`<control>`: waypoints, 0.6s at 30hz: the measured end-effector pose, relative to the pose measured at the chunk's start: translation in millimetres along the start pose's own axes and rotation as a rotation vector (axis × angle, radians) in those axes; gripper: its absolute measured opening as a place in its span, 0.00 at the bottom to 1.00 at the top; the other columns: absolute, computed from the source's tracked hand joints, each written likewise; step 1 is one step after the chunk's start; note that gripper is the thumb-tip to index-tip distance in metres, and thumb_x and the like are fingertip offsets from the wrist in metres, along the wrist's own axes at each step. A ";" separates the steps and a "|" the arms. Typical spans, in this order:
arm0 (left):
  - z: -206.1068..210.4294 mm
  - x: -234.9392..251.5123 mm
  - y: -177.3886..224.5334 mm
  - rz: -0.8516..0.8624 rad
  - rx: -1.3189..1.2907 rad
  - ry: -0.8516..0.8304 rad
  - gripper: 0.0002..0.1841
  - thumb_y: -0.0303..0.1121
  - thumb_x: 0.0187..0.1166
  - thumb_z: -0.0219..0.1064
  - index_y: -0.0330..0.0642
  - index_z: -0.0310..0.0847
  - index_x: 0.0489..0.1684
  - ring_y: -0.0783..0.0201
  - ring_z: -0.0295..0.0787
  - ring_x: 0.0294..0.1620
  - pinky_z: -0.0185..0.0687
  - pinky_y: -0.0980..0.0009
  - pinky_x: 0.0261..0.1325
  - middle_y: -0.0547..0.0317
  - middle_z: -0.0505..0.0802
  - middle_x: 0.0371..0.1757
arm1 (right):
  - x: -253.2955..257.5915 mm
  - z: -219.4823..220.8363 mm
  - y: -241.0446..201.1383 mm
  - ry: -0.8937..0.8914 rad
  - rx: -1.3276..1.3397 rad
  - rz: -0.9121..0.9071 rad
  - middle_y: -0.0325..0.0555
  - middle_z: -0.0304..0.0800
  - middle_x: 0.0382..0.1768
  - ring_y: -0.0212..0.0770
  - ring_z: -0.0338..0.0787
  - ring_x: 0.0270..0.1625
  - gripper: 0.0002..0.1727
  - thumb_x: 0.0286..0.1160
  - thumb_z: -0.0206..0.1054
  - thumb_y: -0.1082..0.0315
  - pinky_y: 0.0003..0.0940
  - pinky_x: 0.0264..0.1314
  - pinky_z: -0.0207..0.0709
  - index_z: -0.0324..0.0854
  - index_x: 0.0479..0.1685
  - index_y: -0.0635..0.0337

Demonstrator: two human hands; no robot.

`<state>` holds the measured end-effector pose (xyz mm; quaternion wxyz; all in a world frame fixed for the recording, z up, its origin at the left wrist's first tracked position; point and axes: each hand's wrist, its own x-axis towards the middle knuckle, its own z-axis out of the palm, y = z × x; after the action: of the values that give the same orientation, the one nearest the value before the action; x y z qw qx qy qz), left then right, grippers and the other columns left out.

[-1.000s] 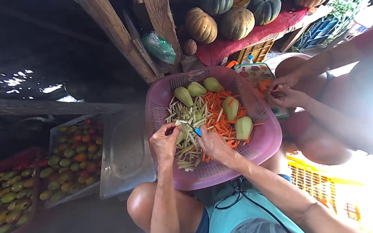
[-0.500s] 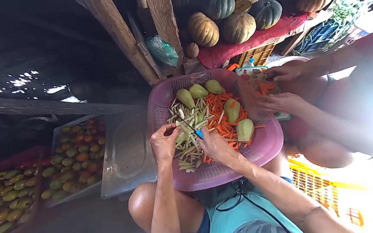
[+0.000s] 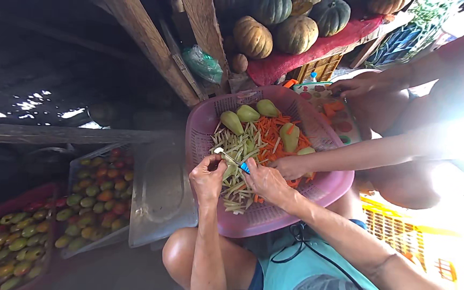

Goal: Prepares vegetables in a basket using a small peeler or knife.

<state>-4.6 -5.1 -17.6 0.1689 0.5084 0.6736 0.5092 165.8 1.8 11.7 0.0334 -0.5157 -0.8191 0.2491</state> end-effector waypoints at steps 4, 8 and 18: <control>-3.2 3.5 -2.6 0.040 -0.267 0.064 0.08 0.19 0.61 0.76 0.31 0.89 0.37 0.73 0.94 0.31 0.93 0.76 0.40 0.58 0.96 0.32 | 1.8 11.2 17.8 -0.168 -0.009 0.114 0.65 0.89 0.52 0.64 0.92 0.57 0.24 0.95 0.45 0.59 0.57 0.58 0.83 0.63 0.79 0.65; -11.3 8.5 -1.9 -0.014 -0.445 0.100 0.11 0.12 0.59 0.73 0.30 0.89 0.37 0.70 0.95 0.30 0.94 0.73 0.41 0.59 0.96 0.30 | 0.5 21.2 40.1 -0.257 -0.076 0.296 0.66 0.88 0.56 0.64 0.91 0.61 0.24 0.95 0.45 0.60 0.57 0.60 0.84 0.61 0.81 0.66; -2.9 3.3 -6.3 -0.038 -0.030 -0.029 0.06 0.27 0.67 0.77 0.36 0.93 0.37 0.74 0.94 0.32 0.91 0.74 0.43 0.57 0.96 0.31 | -5.8 0.8 -1.7 0.114 0.067 -0.089 0.63 0.91 0.40 0.63 0.95 0.44 0.24 0.93 0.49 0.58 0.54 0.46 0.86 0.73 0.71 0.70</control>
<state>-11.4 -3.5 -20.8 0.1961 0.5002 0.6728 0.5086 166.7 -4.1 12.9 0.1082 -0.4906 -0.8292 0.2450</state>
